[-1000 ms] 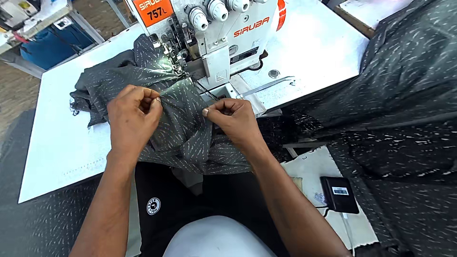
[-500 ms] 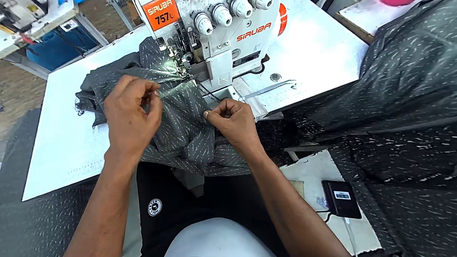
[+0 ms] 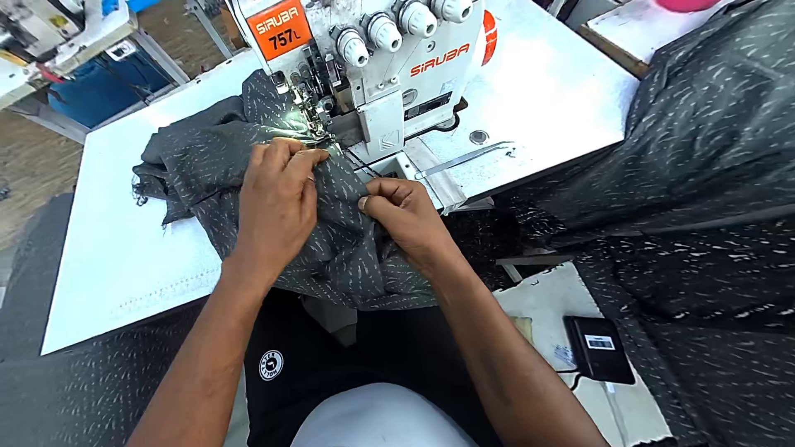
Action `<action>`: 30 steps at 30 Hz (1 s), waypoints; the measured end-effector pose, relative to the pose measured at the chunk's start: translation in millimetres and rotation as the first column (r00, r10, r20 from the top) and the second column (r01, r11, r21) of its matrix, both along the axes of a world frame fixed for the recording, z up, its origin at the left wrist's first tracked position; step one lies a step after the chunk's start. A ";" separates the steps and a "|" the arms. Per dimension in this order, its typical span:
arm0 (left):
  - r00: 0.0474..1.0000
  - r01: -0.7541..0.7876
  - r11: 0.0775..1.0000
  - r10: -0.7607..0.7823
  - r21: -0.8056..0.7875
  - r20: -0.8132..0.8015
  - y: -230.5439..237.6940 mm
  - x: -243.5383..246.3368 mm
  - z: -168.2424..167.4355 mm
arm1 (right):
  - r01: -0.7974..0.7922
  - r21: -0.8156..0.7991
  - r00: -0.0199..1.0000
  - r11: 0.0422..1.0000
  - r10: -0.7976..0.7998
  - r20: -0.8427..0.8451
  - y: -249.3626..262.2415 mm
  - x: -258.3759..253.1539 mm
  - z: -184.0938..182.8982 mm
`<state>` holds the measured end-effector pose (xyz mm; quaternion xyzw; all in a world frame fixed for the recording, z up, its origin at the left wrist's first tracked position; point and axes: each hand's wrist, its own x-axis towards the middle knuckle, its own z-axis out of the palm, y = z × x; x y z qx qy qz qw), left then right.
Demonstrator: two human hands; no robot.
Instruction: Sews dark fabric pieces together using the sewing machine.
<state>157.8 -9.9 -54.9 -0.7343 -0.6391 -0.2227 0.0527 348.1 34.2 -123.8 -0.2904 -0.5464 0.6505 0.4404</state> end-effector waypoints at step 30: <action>0.993 -0.055 0.992 0.042 0.113 0.113 -13.9 -92.3 -11.0 | -0.028 0.265 0.982 0.964 -0.023 0.187 -1.4 -15.3 1.5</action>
